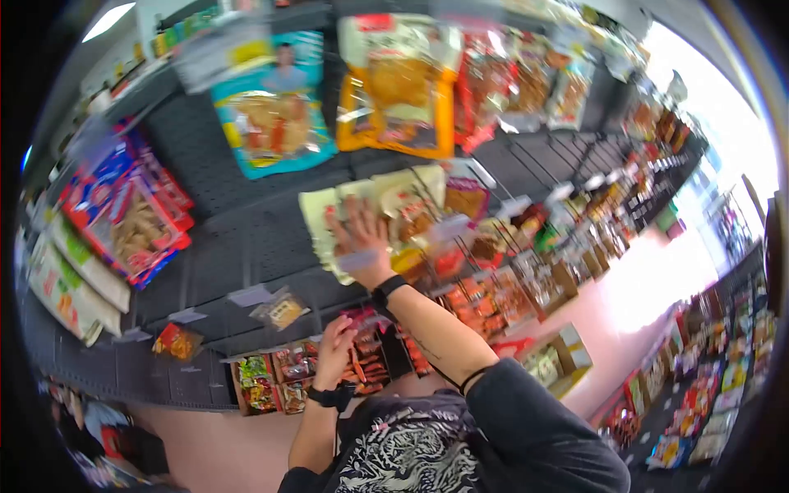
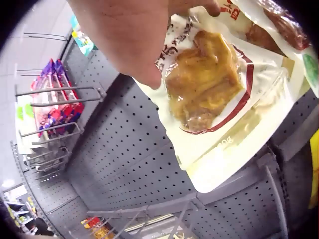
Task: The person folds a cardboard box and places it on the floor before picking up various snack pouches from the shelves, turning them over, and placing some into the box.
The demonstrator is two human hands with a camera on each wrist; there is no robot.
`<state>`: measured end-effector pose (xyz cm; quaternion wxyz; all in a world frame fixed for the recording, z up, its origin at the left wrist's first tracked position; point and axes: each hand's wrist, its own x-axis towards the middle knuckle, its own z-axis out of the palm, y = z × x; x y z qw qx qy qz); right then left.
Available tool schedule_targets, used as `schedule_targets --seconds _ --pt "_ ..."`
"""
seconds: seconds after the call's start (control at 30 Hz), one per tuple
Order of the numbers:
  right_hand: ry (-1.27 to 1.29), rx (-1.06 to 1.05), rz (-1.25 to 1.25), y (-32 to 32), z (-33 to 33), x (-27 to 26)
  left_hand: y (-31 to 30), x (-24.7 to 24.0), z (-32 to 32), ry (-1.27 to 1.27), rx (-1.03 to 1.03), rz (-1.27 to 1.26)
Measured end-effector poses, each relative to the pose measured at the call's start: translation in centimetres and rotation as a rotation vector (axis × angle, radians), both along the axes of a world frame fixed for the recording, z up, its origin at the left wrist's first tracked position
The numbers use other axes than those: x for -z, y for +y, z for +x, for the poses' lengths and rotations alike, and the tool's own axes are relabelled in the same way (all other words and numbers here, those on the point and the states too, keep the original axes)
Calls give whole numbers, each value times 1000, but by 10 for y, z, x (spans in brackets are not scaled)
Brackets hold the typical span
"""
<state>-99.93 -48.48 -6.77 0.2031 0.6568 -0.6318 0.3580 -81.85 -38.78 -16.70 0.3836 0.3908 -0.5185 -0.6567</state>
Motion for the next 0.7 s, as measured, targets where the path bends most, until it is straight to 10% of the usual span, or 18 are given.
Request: schedule_targets --seconds 0.13,0.27,0.6,0.7 --pt "-250 -441 202 93 -25 32 31 15 1 -76 217 62" --pt "-581 -432 543 219 -108 110 64 48 -10 -294 332 128" --pt "-1049 842 1200 537 -366 346 121 61 -133 -569 486 369" --pt "-934 861 1312 565 -401 402 138 45 -171 -626 530 366"
